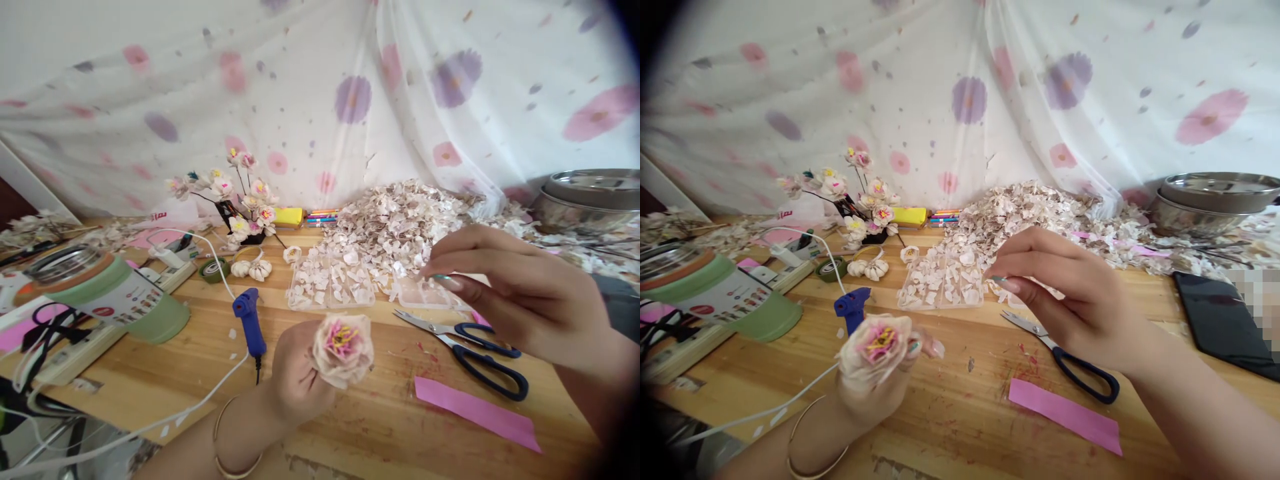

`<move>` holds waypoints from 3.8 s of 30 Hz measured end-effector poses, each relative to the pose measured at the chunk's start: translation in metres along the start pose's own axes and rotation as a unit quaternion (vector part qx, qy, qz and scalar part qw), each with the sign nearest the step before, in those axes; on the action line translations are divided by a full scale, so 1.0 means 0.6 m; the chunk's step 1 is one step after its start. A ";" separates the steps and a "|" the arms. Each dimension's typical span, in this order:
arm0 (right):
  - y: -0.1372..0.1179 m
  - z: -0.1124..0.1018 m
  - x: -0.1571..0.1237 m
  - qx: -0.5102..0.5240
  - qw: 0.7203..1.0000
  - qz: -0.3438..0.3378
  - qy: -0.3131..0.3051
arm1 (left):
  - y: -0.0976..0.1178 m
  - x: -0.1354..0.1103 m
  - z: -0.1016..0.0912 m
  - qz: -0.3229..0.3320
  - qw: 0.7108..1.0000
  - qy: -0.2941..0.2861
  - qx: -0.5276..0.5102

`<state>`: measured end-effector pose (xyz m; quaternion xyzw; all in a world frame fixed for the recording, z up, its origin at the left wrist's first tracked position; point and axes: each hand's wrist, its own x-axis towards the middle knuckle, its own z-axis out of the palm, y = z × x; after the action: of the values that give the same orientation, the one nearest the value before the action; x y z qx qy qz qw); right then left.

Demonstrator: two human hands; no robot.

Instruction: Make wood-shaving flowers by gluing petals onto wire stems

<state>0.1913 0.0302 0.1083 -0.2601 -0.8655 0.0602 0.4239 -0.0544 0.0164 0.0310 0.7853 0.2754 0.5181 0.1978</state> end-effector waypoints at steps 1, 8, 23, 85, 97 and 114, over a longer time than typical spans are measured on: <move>-0.003 -0.003 0.000 -0.011 1.000 -0.005 0.009 | -0.002 0.000 0.001 0.004 1.000 -0.007 -0.001; -0.006 -0.002 -0.007 -0.016 0.998 0.034 0.046 | -0.005 -0.010 0.010 -0.017 0.999 0.004 -0.033; -0.003 0.064 -0.006 0.426 0.855 0.294 0.002 | -0.013 -0.024 0.007 -0.047 0.998 0.036 0.024; 0.035 0.120 -0.029 0.452 0.766 0.362 -0.279 | -0.031 0.014 0.027 -0.311 0.839 -0.243 -0.376; 0.032 0.130 -0.038 0.528 0.724 0.378 -0.234 | -0.036 -0.001 0.031 -0.288 0.842 -0.217 -0.401; 0.043 0.139 -0.042 0.606 0.616 0.460 -0.206 | -0.046 0.017 0.024 0.085 0.976 -0.118 0.163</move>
<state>0.1505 0.0495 0.0292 -0.2891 -0.4642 0.8098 0.2124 -0.0442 0.0437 0.0158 0.8831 0.2630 0.3849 0.0528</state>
